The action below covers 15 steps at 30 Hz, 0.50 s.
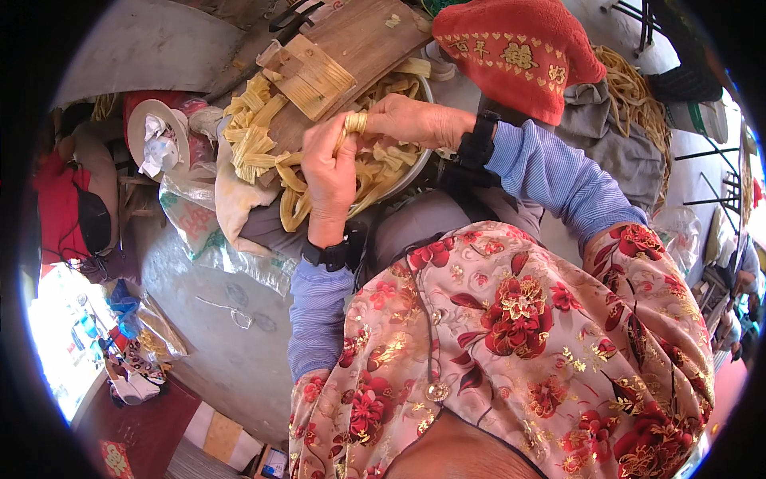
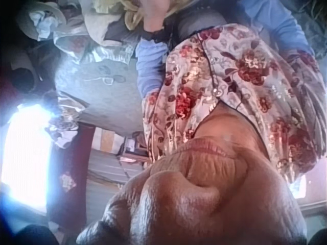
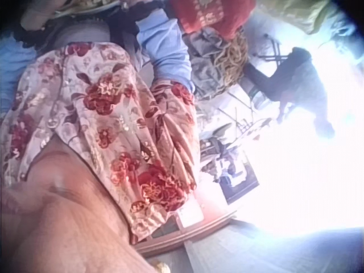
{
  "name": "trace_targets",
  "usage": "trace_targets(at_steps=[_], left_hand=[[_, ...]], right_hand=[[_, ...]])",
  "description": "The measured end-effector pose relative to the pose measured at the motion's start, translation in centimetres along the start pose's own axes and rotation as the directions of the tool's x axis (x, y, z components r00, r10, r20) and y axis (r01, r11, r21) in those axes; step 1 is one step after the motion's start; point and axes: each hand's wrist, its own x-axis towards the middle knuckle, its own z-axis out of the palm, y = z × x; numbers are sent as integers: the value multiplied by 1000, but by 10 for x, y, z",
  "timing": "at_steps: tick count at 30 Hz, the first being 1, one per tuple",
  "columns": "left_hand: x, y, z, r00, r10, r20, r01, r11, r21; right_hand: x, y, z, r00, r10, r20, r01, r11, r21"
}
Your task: The person folds and rolls yellow paper strips by hand, inserting them into a wooden slot or holder while sitting on the floor.
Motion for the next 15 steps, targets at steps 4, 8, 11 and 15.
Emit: trace_targets(at_steps=[4, 8, 11, 15], left_hand=[[-1, 15, 3, 929, -304, 211, 368, 824, -430], [8, 17, 3, 918, -341, 203, 396, 828, -397], [17, 21, 3, 893, -409, 189, 449, 843, -296], [21, 9, 3, 773, -578, 262, 634, 718, -288]], right_hand=[[6, 13, 8, 998, 42, -43, -22, 920, 392], [2, 2, 18, 964, -188, -186, 217, 965, 150], [5, 3, 21, 807, -532, -256, 411, 818, -401], [0, -3, 26, 598, -749, -285, 486, 622, -614]])
